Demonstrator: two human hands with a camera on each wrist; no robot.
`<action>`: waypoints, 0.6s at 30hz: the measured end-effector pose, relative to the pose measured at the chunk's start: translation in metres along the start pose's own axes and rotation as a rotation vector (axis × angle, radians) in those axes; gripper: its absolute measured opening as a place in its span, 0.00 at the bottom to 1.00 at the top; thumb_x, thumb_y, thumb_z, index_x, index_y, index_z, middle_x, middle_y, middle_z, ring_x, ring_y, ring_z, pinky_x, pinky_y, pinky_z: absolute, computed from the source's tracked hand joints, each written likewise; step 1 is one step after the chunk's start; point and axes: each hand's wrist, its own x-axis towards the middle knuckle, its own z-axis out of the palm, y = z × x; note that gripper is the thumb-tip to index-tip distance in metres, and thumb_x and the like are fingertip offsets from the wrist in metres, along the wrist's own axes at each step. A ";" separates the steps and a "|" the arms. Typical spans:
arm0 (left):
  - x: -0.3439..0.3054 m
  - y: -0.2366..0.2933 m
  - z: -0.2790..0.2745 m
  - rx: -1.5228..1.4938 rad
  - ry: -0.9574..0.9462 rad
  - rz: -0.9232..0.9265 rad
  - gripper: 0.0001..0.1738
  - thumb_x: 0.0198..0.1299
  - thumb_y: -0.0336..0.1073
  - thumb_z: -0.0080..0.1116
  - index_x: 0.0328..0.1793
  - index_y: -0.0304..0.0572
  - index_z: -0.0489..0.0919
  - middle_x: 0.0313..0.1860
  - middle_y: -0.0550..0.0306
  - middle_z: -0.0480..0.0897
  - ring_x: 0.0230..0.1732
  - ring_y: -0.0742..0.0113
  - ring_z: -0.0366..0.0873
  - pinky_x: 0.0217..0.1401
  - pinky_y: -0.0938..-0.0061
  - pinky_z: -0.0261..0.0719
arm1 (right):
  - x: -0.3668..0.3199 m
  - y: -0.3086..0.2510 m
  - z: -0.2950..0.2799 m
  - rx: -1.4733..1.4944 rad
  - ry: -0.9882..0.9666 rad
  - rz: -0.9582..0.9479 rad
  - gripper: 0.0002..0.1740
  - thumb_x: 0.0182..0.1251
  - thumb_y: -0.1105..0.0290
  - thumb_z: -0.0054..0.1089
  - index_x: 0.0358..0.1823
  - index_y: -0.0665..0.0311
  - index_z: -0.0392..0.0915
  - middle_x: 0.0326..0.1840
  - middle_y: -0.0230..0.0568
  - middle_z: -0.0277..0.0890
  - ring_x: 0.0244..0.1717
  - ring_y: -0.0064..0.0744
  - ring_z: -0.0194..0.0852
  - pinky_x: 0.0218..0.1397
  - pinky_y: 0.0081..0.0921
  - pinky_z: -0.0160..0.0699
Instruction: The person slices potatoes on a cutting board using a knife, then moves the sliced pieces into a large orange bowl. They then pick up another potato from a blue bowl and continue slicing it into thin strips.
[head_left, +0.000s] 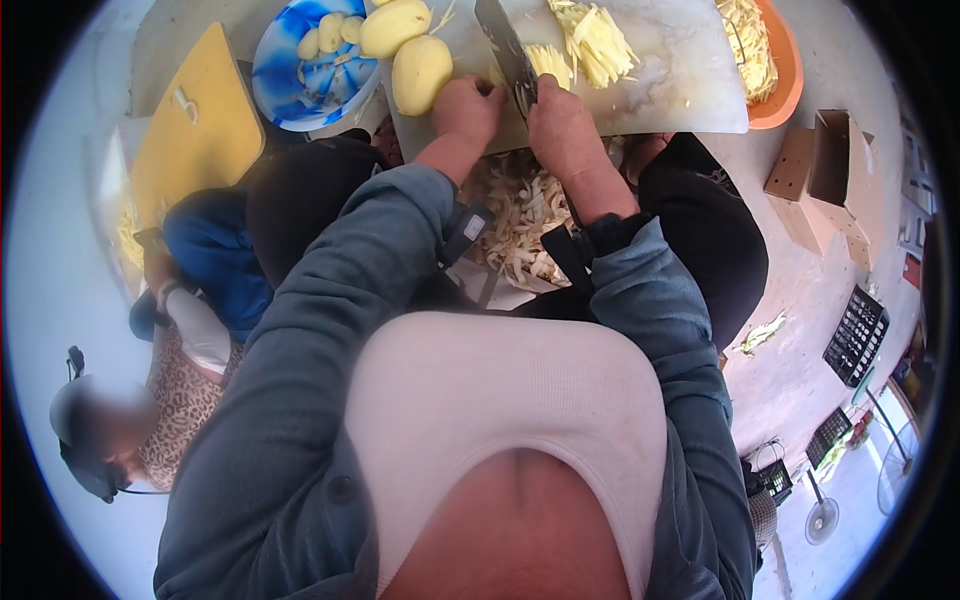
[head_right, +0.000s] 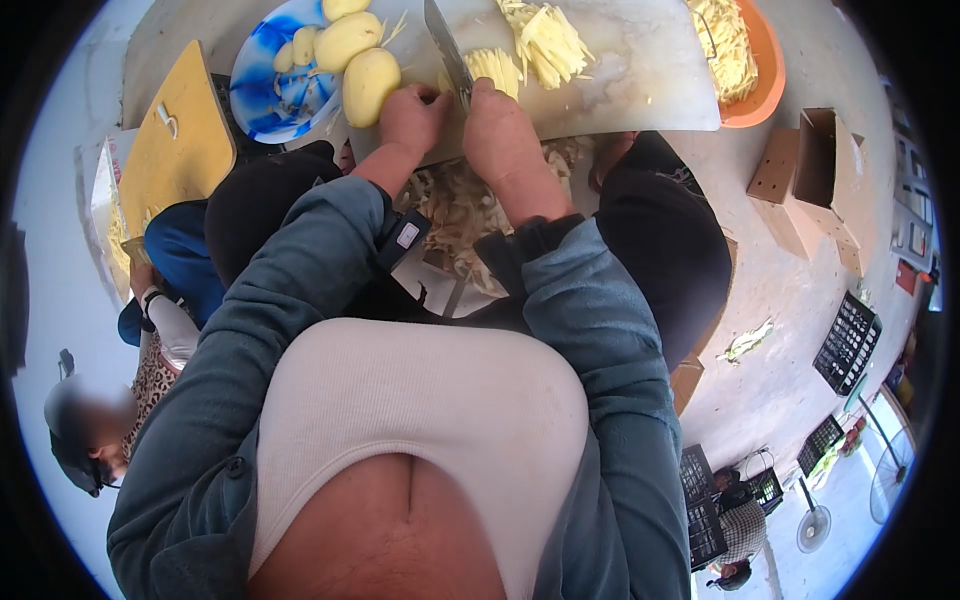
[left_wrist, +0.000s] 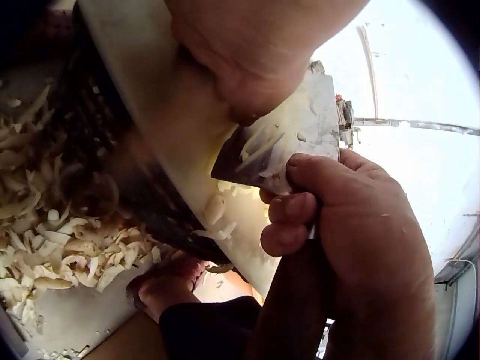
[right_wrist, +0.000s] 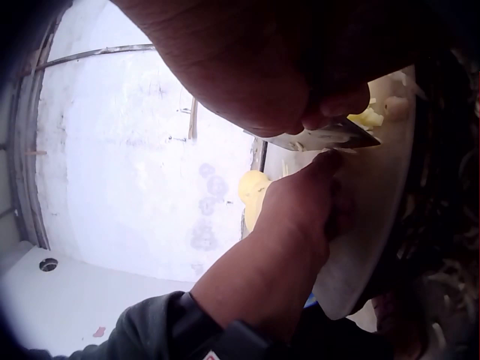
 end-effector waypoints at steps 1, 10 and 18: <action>0.001 -0.001 0.001 -0.093 0.020 -0.036 0.18 0.50 0.49 0.61 0.36 0.41 0.85 0.33 0.49 0.84 0.36 0.54 0.83 0.42 0.65 0.78 | 0.000 -0.001 -0.001 -0.005 -0.007 0.005 0.09 0.59 0.76 0.49 0.38 0.74 0.65 0.28 0.66 0.74 0.36 0.64 0.74 0.43 0.50 0.73; 0.003 -0.002 0.002 -0.120 0.057 -0.054 0.20 0.50 0.49 0.61 0.35 0.38 0.85 0.30 0.45 0.84 0.33 0.53 0.83 0.40 0.67 0.79 | -0.002 -0.014 -0.008 -0.110 -0.082 0.010 0.09 0.57 0.80 0.44 0.40 0.74 0.65 0.34 0.63 0.76 0.40 0.59 0.77 0.45 0.46 0.76; 0.004 0.000 0.002 -0.013 0.067 -0.048 0.20 0.49 0.50 0.60 0.35 0.39 0.85 0.31 0.45 0.84 0.35 0.51 0.82 0.42 0.64 0.79 | -0.006 -0.021 -0.008 -0.137 -0.061 -0.028 0.09 0.56 0.81 0.44 0.40 0.73 0.65 0.36 0.63 0.75 0.39 0.59 0.77 0.44 0.45 0.77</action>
